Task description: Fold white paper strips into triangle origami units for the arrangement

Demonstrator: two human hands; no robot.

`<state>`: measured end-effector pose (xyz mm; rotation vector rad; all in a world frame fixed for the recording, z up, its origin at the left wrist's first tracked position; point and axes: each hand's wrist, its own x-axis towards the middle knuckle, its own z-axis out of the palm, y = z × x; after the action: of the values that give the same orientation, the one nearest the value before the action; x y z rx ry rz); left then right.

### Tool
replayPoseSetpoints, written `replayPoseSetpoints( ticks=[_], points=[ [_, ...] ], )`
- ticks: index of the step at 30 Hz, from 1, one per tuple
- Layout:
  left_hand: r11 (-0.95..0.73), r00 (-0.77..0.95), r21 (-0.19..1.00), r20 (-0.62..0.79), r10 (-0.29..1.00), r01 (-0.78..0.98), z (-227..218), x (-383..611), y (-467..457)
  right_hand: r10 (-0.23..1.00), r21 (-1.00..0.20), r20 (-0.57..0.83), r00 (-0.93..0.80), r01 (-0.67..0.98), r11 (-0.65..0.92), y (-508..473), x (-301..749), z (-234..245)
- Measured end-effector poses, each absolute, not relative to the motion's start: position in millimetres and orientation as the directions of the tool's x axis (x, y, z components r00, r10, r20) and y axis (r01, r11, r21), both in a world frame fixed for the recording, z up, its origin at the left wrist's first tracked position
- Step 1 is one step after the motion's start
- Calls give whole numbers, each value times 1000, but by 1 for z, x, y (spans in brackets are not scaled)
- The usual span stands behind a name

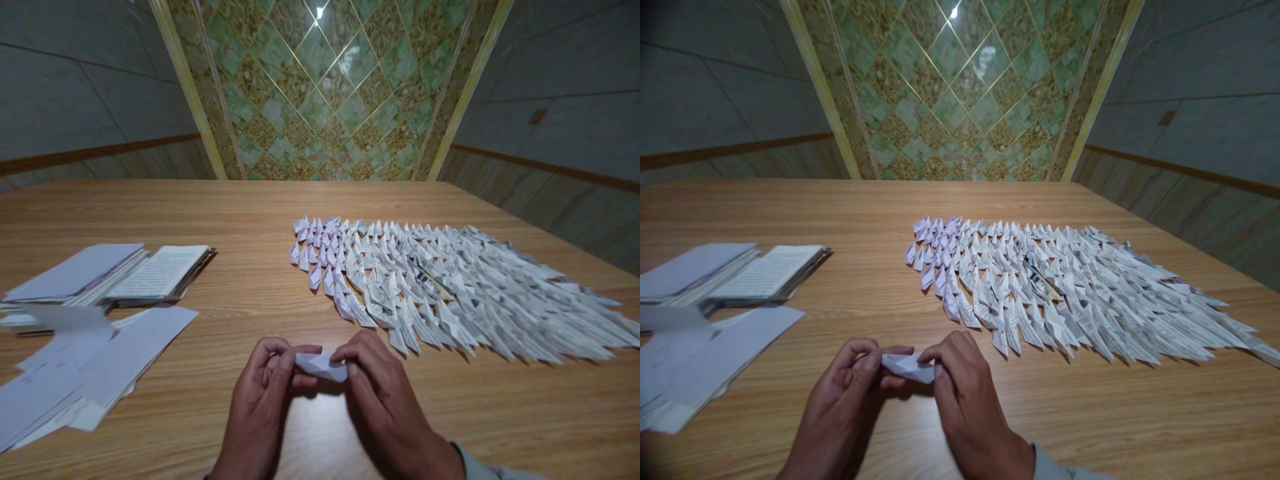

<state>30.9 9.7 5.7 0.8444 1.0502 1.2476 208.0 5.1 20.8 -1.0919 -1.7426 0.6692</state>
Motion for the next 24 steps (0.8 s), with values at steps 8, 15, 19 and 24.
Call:
replayPoseSetpoints(
  ticks=[8, 15, 19, 24],
  points=[
    [180, 58, 920, -171, 984, -349, 7, 34, 7, 934, -847, 311, -177, 394, 357, 4, 202, 22],
    [193, 106, 913, -165, 981, -360, 9, 34, 12, 974, -917, 193, -116, 331, 221, 8, 205, 19],
    [152, 84, 946, -133, 988, -287, 9, 38, 15, 971, -902, 206, -123, 362, 237, 8, 202, 17],
    [128, 40, 943, -121, 992, -308, 12, 39, 18, 980, -937, 159, -119, 294, 187, 9, 201, 18]
  ],
)
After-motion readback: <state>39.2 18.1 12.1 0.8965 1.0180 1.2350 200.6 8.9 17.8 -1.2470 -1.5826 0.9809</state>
